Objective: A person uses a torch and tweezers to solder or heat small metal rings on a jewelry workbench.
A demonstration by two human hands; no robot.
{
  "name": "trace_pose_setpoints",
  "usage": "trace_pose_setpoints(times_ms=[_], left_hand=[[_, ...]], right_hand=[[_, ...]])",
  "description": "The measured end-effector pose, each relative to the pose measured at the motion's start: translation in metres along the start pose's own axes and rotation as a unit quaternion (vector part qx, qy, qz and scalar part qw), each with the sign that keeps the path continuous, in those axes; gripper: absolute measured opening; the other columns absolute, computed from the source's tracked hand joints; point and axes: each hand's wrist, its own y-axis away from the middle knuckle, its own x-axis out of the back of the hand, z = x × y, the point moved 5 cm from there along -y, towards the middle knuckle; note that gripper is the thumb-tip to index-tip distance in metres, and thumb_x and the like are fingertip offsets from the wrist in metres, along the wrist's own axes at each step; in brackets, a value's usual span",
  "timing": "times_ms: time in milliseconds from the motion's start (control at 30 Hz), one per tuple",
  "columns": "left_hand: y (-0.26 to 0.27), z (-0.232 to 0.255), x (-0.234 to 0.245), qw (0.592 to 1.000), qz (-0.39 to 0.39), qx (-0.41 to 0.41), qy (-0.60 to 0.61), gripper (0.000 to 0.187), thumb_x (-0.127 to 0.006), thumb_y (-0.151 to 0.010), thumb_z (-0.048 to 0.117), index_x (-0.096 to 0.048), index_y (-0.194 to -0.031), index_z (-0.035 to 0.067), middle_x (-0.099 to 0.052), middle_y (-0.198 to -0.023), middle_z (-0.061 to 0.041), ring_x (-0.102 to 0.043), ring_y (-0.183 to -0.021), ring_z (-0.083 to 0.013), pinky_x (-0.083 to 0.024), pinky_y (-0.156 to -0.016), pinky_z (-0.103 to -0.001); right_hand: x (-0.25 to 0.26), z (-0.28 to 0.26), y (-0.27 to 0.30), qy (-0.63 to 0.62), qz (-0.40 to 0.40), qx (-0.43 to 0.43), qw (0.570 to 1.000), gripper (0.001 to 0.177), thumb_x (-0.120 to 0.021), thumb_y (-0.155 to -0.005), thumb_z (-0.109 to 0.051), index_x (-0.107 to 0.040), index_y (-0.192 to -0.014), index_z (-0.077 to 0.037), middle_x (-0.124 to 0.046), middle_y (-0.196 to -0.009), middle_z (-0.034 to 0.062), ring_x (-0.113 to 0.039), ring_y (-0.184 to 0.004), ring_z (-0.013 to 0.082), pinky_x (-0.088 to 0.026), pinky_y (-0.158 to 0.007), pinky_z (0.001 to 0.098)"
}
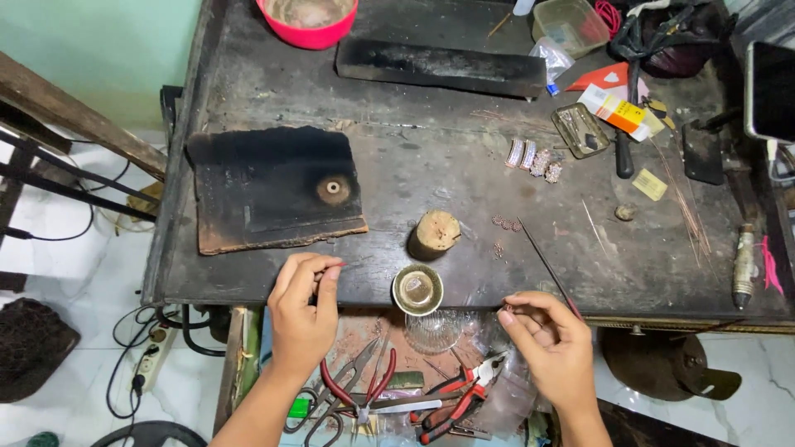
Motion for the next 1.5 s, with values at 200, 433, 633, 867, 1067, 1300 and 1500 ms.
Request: trace_pose_setpoints(times_ms=[200,433,633,867,1067,1300,1500], left_hand=[[0.001,0.003,0.001,1.000,-0.004,0.006,-0.012,0.017,-0.057,-0.102,0.010,-0.072,-0.104,0.002,-0.065,-0.099,-0.010,-0.065,-0.090,-0.0209,-0.053,-0.074,-0.031],[0.001,0.003,-0.004,1.000,-0.015,0.000,-0.016,0.016,-0.057,-0.102,0.009,-0.072,-0.105,0.003,-0.064,-0.102,-0.010,-0.064,-0.088,-0.0181,-0.053,-0.069,-0.027],[0.003,0.005,-0.008,0.999,-0.016,-0.001,-0.041,0.018,-0.057,-0.102,0.013,-0.073,-0.105,0.004,-0.064,-0.100,-0.008,-0.061,-0.081,-0.0158,-0.050,-0.070,-0.028],[0.003,0.004,-0.012,0.998,-0.009,0.009,-0.057,0.017,-0.059,-0.100,0.010,-0.074,-0.102,0.003,-0.066,-0.099,-0.010,-0.064,-0.088,-0.0174,-0.053,-0.068,-0.026],[0.007,0.003,-0.013,0.998,-0.015,0.011,-0.053,0.016,-0.059,-0.101,0.010,-0.073,-0.104,0.003,-0.064,-0.099,-0.009,-0.054,-0.069,-0.0131,-0.046,-0.063,-0.027],[0.004,0.004,-0.010,0.999,-0.026,0.033,-0.033,0.018,-0.057,-0.101,0.013,-0.073,-0.104,0.004,-0.068,-0.099,-0.009,-0.065,-0.081,-0.0163,-0.053,-0.068,-0.028],[0.008,0.009,-0.010,0.999,-0.037,0.038,0.010,0.018,-0.057,-0.101,0.011,-0.072,-0.104,0.002,-0.067,-0.098,-0.010,-0.066,-0.077,-0.0163,-0.054,-0.067,-0.028]], right_hand=[[-0.016,-0.002,0.001,-0.051,0.005,-0.020,0.998,0.020,-0.075,-0.085,0.006,-0.072,-0.104,0.003,-0.076,-0.098,0.0131,-0.073,-0.091,0.0156,-0.061,-0.091,0.0256],[-0.034,-0.022,-0.002,-0.085,-0.015,-0.042,0.995,0.020,-0.073,-0.086,0.003,-0.070,-0.105,0.004,-0.082,-0.101,0.0182,-0.083,-0.096,0.0251,-0.065,-0.092,0.0287],[-0.034,-0.013,-0.001,-0.115,-0.021,-0.028,0.993,0.020,-0.073,-0.084,0.005,-0.069,-0.104,0.005,-0.083,-0.102,0.0199,-0.084,-0.095,0.0255,-0.066,-0.092,0.0290],[-0.025,-0.006,-0.002,-0.136,-0.020,-0.040,0.990,0.021,-0.072,-0.085,0.005,-0.071,-0.106,0.005,-0.084,-0.101,0.0199,-0.085,-0.092,0.0267,-0.068,-0.090,0.0312],[-0.026,-0.002,-0.002,-0.113,-0.025,-0.030,0.993,0.022,-0.074,-0.085,0.001,-0.073,-0.107,0.002,-0.084,-0.099,0.0187,-0.085,-0.090,0.0245,-0.068,-0.088,0.0313],[-0.034,-0.005,-0.007,-0.134,-0.052,-0.032,0.989,0.020,-0.072,-0.087,0.001,-0.072,-0.107,0.004,-0.084,-0.095,0.0207,-0.085,-0.083,0.0273,-0.068,-0.080,0.0303],[-0.040,-0.016,-0.015,-0.176,-0.095,0.010,0.980,0.020,-0.071,-0.088,0.002,-0.071,-0.108,0.004,-0.082,-0.095,0.0230,-0.084,-0.081,0.0279,-0.068,-0.074,0.0315]])
